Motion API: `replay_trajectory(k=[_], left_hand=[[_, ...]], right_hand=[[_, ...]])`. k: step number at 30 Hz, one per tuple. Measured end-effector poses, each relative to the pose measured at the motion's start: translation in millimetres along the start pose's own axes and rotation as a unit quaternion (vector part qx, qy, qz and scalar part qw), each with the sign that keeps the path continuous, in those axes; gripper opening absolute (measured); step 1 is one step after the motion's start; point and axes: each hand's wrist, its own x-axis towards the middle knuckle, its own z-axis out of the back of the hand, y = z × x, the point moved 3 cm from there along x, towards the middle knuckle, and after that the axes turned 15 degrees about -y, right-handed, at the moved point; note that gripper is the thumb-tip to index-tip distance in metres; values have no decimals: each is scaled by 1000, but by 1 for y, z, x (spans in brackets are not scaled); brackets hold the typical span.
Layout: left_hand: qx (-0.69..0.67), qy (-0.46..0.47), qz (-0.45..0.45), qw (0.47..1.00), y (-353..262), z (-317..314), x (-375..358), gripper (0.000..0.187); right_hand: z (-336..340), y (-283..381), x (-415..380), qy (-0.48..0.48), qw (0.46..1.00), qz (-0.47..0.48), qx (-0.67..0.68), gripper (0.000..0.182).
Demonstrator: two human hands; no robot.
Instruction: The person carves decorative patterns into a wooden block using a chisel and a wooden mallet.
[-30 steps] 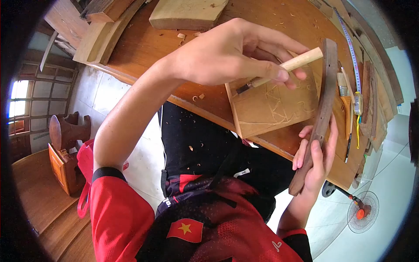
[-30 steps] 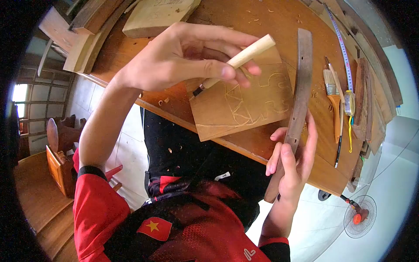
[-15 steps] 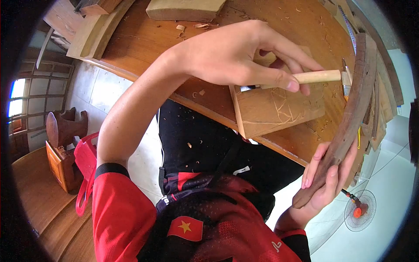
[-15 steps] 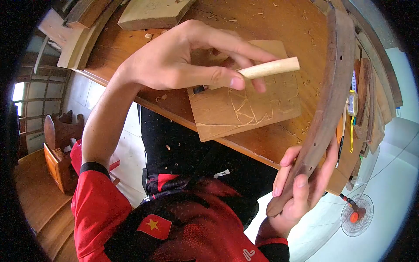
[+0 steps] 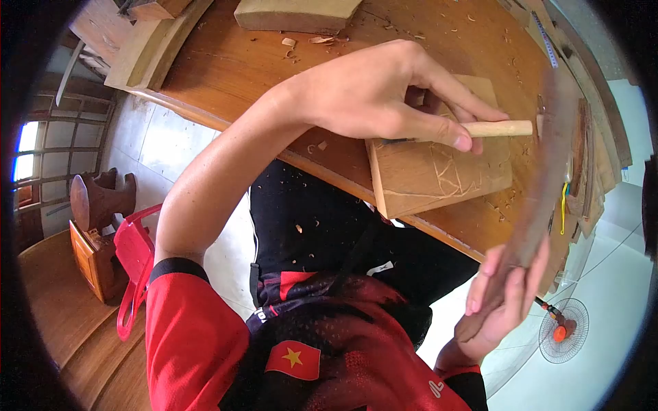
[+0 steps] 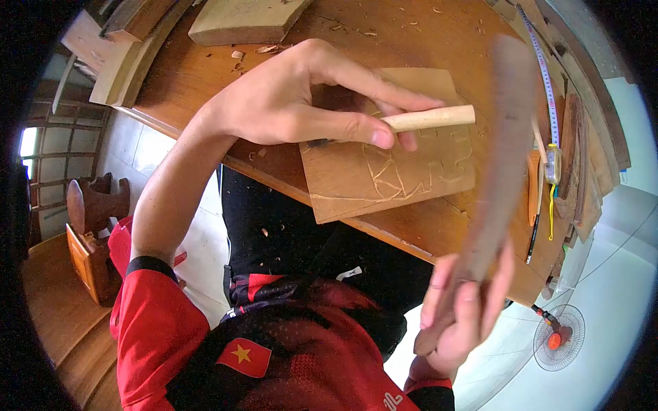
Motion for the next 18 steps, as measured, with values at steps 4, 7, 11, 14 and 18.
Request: replay_trajectory(k=[4,7,11,14,18], left_hand=[[39,-19,-19,999,-1,2,0,42],[-6,-33,-7,999,6,1,0,43],[17,-27,-14,999,1,3,-2,40],[8,-12,-4,1000,-1,4,-1,39],[39,-7,3,999,-2,4,-1,39]], right_hand=[[-7,0,-1,-41,999,-7,26,64],[-4,-8,-8,12,998,-58,-26,62],[-8,-2,-6,-24,999,-36,25,63],[-1,-12,-12,77,993,-83,-39,58],[-5,2,-3,-60,993,-19,103,63]])
